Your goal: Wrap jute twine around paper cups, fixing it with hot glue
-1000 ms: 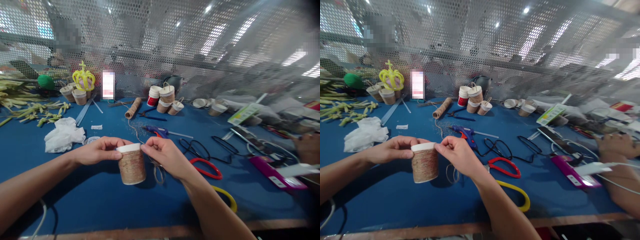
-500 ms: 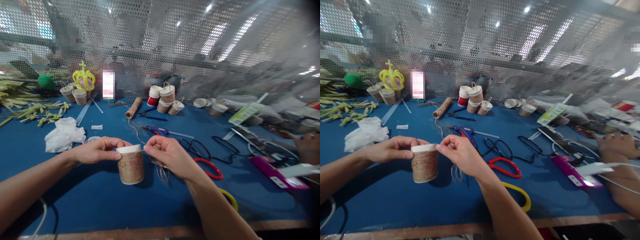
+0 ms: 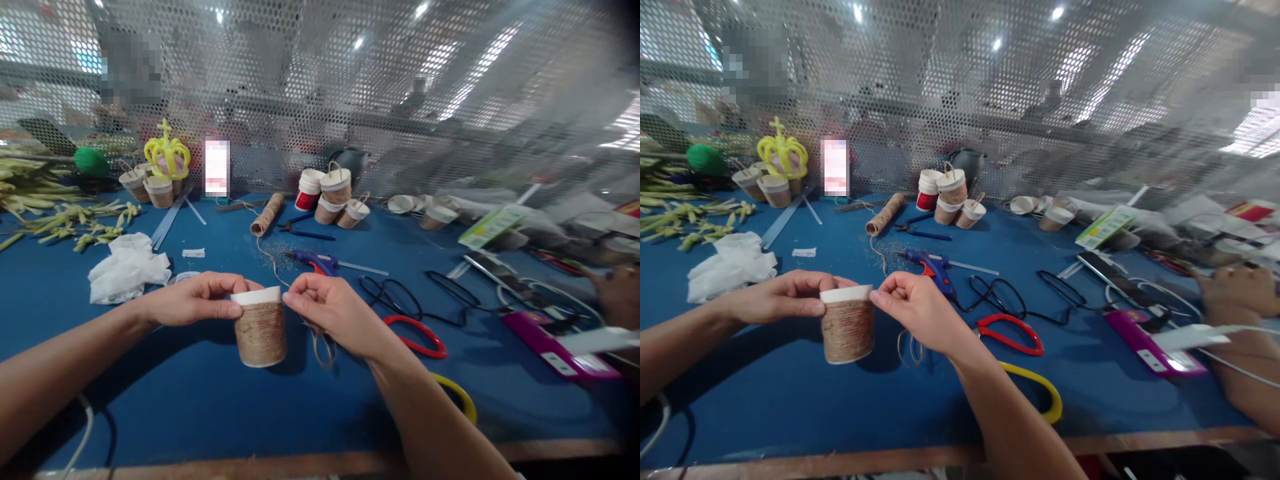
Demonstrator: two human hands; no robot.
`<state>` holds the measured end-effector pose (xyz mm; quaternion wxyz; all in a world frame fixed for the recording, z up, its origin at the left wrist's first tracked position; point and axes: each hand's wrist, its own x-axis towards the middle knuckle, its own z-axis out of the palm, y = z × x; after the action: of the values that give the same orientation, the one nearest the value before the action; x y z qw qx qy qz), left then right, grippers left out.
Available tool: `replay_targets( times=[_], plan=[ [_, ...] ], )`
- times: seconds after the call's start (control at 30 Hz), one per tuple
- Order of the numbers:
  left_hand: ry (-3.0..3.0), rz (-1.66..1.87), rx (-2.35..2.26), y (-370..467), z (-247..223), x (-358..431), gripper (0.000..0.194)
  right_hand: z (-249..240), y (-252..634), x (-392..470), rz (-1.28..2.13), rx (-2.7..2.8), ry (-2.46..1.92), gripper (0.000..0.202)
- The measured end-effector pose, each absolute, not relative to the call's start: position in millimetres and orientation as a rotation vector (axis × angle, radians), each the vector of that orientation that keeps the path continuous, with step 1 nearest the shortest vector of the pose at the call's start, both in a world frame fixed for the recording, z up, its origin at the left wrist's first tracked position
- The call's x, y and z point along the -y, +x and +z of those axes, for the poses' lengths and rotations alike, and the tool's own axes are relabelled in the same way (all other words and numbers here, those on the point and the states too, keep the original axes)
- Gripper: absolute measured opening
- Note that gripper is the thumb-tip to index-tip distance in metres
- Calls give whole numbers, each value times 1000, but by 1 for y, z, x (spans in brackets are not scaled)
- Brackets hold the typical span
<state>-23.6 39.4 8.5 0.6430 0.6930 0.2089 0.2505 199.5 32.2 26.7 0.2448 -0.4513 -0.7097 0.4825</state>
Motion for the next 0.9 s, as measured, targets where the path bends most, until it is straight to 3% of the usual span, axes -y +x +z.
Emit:
replay_targets(
  times=[0.43,0.53,0.67,0.8,0.9],
  plan=[
    [1485,564,-492,-25,7,-37,22,27,197,-31,1319,1928,-1191,20],
    [1459,571,-485,-25,7,-37,21,26,198,-32,1443,1935,-1117,28],
    [1488,547,-469,-26,7,-38,18,23,200,-34,1615,1956,-1025,19],
    [1591,527,-498,-28,8,-42,13,24,201,-35,1524,2027,-1046,21],
    [1726,511,-576,-27,8,-42,20,23,200,-35,1426,2100,-1098,21]
  ],
)
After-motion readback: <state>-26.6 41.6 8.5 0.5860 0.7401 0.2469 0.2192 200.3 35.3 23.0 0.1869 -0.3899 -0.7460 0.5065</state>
